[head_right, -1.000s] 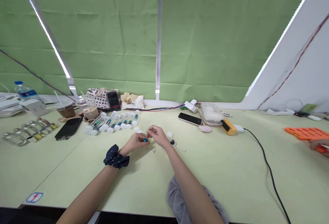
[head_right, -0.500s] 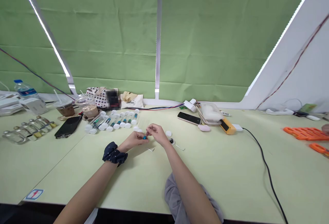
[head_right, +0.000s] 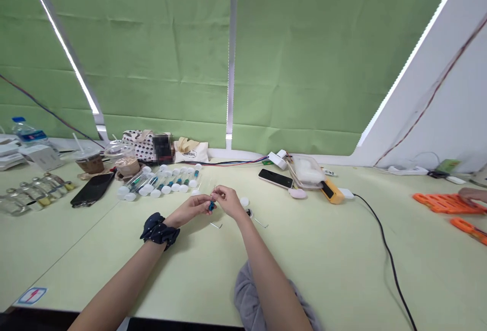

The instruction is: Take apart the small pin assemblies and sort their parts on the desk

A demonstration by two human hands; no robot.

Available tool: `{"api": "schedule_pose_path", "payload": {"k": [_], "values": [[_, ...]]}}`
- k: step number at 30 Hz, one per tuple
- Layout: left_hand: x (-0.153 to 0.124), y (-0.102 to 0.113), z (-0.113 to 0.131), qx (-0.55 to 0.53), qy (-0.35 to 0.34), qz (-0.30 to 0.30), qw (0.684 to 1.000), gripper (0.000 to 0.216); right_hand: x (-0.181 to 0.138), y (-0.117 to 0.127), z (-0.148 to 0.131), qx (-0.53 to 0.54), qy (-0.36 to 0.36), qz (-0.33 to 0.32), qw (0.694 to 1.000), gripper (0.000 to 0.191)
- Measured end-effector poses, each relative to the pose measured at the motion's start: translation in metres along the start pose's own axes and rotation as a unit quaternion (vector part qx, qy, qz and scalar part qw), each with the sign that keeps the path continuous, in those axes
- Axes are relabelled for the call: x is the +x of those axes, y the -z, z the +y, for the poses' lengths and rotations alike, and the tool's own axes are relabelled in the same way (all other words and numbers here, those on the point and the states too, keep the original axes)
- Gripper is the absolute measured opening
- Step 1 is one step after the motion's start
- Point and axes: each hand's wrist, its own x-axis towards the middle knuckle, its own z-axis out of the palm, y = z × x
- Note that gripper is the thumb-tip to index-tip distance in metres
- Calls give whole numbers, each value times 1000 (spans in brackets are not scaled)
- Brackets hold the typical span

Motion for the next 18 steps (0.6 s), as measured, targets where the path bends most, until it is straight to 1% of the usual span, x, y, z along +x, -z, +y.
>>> {"api": "schedule_pose_path", "payload": {"k": [3,6,8,10,12,13,14,16,18], "values": [[0,-1,-2,8,-11,23,1000,37,0,-3,-2,-36,-2,6,999,18],[2,1,-3,20,-12,31,999,33,-1,-2,-1,-36,-4,1,999,18],[5,2,-4,20,-12,40,999,31,-2,6,0,-30,-16,-5,999,24],[6,4,-4,16,-18,66,998,31,-4,20,4,-39,-40,8,998,32],[6,5,-4,5,-25,99,995,32,-7,35,9,-82,-66,48,993,24],[6,5,-4,-4,-29,116,993,32,-8,41,11,-117,-80,50,989,19],[5,6,-4,-13,-32,130,991,33,-10,44,13,-152,-96,36,983,13],[4,8,-5,-35,-39,153,987,33,-13,41,13,-193,-132,-53,971,7],[2,12,-6,-49,-45,170,983,34,-16,28,9,-211,-147,-144,955,8]]}}
